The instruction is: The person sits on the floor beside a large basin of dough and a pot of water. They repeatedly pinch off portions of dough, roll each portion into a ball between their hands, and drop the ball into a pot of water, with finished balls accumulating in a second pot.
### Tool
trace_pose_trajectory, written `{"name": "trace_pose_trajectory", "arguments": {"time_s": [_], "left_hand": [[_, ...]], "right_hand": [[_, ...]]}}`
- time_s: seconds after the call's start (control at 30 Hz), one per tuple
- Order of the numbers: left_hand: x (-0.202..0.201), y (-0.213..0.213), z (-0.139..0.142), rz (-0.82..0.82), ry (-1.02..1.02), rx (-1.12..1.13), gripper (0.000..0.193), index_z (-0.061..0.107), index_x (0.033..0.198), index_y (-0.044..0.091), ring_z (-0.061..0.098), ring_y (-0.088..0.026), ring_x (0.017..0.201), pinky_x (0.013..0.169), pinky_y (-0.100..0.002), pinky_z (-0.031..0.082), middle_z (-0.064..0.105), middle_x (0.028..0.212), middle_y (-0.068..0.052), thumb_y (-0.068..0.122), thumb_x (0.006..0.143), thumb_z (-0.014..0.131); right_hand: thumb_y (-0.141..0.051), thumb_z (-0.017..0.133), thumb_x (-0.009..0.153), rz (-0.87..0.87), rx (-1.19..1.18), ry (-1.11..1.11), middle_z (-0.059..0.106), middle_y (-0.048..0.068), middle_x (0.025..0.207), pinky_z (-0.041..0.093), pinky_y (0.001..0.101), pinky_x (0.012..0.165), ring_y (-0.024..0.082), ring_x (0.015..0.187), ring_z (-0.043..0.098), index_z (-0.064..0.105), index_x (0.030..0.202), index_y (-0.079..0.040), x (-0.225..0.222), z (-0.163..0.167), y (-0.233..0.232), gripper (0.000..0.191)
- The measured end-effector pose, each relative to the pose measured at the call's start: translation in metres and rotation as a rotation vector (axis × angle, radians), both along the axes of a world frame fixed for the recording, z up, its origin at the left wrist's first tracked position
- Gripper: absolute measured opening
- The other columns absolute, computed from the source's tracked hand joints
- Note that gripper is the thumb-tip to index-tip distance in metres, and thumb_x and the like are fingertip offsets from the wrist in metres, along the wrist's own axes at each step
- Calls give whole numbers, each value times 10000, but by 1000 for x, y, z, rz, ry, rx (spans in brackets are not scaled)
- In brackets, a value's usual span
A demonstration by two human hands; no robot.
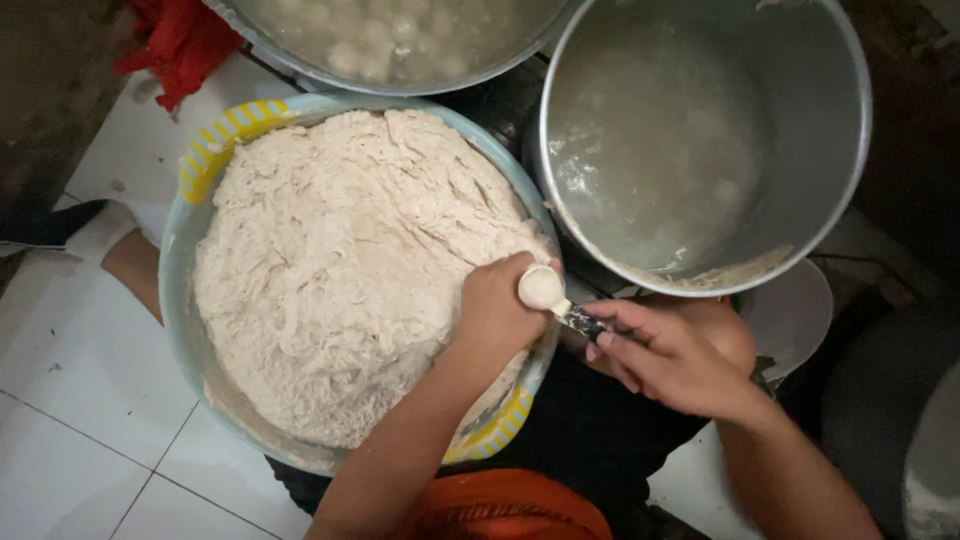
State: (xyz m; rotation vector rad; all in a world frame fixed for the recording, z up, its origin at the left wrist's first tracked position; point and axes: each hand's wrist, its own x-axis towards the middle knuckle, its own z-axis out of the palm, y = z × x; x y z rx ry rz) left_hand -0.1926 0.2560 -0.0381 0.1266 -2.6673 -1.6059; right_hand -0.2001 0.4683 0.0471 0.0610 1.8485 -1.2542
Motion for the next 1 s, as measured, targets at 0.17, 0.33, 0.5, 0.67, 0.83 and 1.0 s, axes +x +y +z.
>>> {"name": "trace_pose_trajectory", "arguments": {"time_s": [0.17,0.33,0.5,0.67,0.83,1.0], "left_hand": [[1,0,8,70,4,-274,316,797,876,134,672,-439,803,684,-573,513,692,1028,-254,406,721,837],[8,1,2,40,63,-268,401,772,882,81,669,-493,856,731,-533,559,646,1143,-337,453,744,826],[8,-4,-2,63,15,-12,335,679,881,42,678,-465,898,754,-508,560,695,1025,-271,358,856,787],[6,1,-2,107,-154,107,351,610,853,53,696,-432,777,657,-482,557,686,774,-228,348,826,798],[3,2,0,26,12,81,236,651,846,76,699,-420,765,666,-472,558,690,758,-190,237,758,800],[-15,5,17,-66,-69,-69,370,654,899,77,700,-411,836,749,-498,542,715,843,-186,307,678,841]], "right_hand": [[-154,581,962,28,161,275,758,73,912,554,306,545,137,636,656,620,1403,-128,-31,3,26,443],[-182,663,919,305,619,740,737,143,1028,552,365,703,209,795,690,662,1359,-115,-63,-6,37,445],[-204,611,987,133,670,627,763,130,1030,559,389,725,278,823,709,637,1379,-128,-61,8,31,400],[-180,596,965,168,325,468,758,109,929,586,324,686,191,786,733,634,1364,-128,-15,18,5,404],[-114,608,995,202,0,756,740,42,1007,548,231,683,81,842,695,592,1382,-50,12,8,-9,393],[-140,582,973,-82,127,4,600,55,719,388,234,432,72,511,484,638,1379,-135,-3,10,-1,409]]}}
